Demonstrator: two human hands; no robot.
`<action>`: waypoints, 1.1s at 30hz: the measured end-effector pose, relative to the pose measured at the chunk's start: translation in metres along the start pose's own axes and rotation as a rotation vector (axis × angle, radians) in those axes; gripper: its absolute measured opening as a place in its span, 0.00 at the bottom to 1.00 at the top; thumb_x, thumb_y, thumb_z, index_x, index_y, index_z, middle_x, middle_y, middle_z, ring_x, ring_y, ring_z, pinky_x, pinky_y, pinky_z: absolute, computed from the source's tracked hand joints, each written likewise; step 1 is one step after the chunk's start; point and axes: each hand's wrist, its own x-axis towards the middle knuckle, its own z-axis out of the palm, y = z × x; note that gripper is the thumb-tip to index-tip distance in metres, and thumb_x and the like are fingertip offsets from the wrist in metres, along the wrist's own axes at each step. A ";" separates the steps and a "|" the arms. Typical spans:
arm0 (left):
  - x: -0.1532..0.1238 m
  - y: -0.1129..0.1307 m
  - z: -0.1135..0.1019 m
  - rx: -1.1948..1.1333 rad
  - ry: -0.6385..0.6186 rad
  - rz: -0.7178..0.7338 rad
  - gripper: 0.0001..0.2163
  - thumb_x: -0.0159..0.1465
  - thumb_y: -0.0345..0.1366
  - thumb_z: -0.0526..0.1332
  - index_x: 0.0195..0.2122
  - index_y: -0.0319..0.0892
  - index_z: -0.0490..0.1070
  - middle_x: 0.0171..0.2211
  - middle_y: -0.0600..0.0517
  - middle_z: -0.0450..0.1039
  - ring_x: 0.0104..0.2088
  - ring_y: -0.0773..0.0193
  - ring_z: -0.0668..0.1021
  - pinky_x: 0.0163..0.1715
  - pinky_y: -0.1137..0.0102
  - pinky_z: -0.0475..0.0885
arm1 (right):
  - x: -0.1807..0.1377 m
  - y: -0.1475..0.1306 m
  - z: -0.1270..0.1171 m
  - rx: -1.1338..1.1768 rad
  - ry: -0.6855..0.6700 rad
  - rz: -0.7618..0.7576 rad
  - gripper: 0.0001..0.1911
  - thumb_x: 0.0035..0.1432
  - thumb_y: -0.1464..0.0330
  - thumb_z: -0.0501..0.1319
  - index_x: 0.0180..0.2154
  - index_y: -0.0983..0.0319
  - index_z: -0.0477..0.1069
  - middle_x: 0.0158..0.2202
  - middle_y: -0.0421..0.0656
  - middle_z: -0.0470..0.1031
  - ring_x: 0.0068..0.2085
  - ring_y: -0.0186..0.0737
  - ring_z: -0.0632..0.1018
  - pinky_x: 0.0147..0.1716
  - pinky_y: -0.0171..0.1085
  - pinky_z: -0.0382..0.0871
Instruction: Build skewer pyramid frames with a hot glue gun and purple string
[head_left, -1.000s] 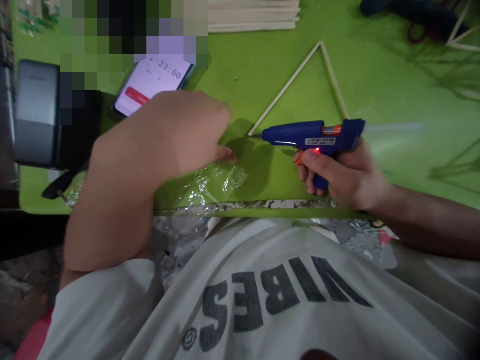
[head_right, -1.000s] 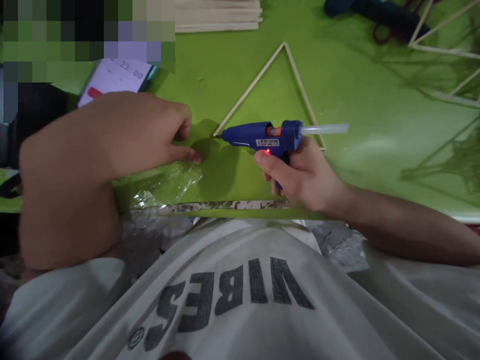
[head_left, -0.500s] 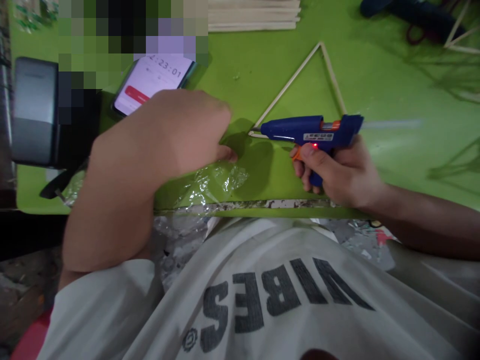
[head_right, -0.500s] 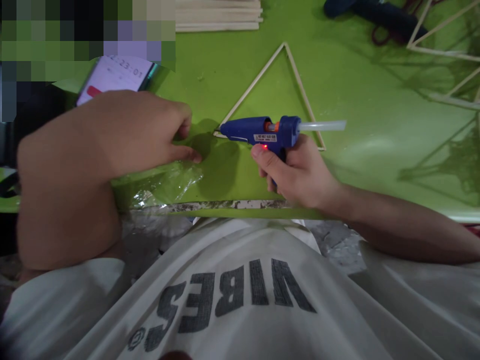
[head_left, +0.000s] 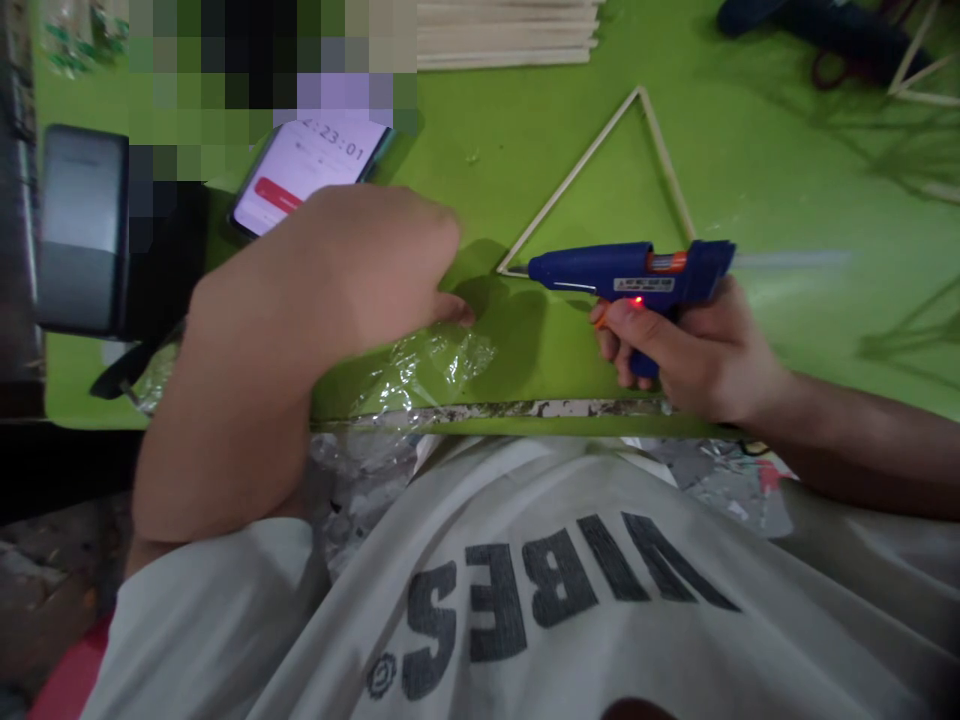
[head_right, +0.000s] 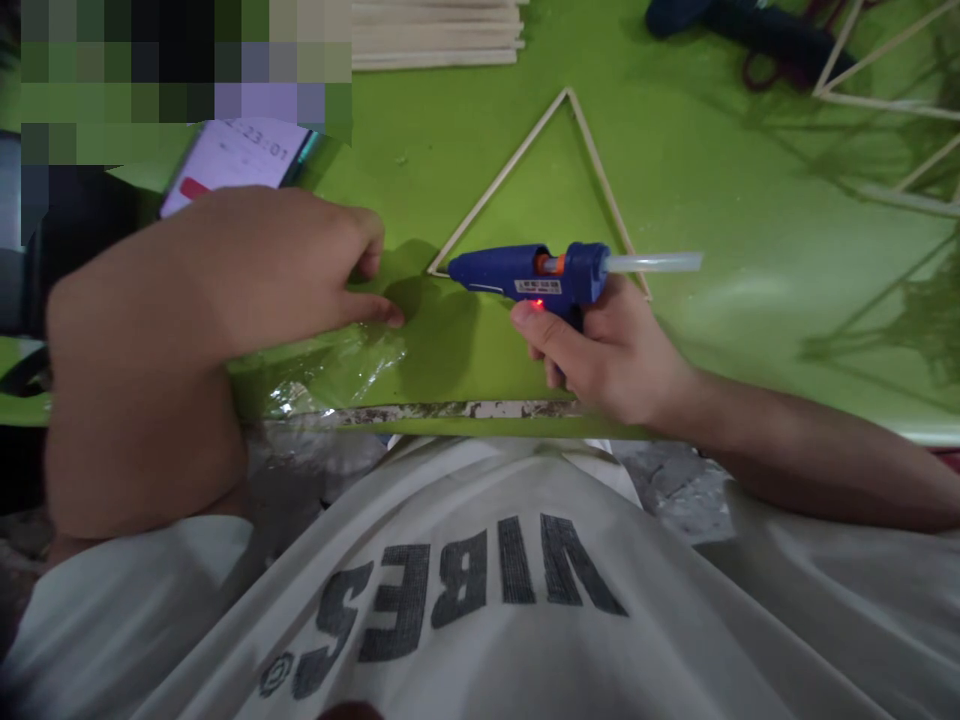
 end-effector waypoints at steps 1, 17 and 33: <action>0.000 0.000 0.000 0.004 0.004 0.003 0.22 0.71 0.61 0.63 0.45 0.46 0.79 0.34 0.46 0.76 0.33 0.51 0.80 0.41 0.58 0.75 | -0.001 -0.003 0.000 0.001 0.030 -0.011 0.24 0.71 0.46 0.75 0.39 0.61 0.81 0.29 0.41 0.79 0.20 0.33 0.77 0.14 0.33 0.69; -0.002 0.004 -0.005 0.025 -0.041 -0.010 0.23 0.72 0.62 0.65 0.41 0.45 0.81 0.30 0.46 0.75 0.29 0.50 0.78 0.35 0.57 0.75 | -0.007 0.003 0.003 -0.051 0.059 -0.007 0.26 0.73 0.44 0.72 0.37 0.60 0.80 0.30 0.43 0.80 0.21 0.34 0.78 0.16 0.33 0.69; -0.003 0.002 -0.006 0.039 -0.027 -0.010 0.24 0.71 0.63 0.65 0.42 0.45 0.81 0.31 0.46 0.76 0.28 0.52 0.78 0.33 0.60 0.70 | -0.012 0.004 0.001 -0.093 0.066 -0.050 0.25 0.76 0.46 0.70 0.40 0.61 0.81 0.30 0.44 0.80 0.21 0.34 0.78 0.16 0.33 0.69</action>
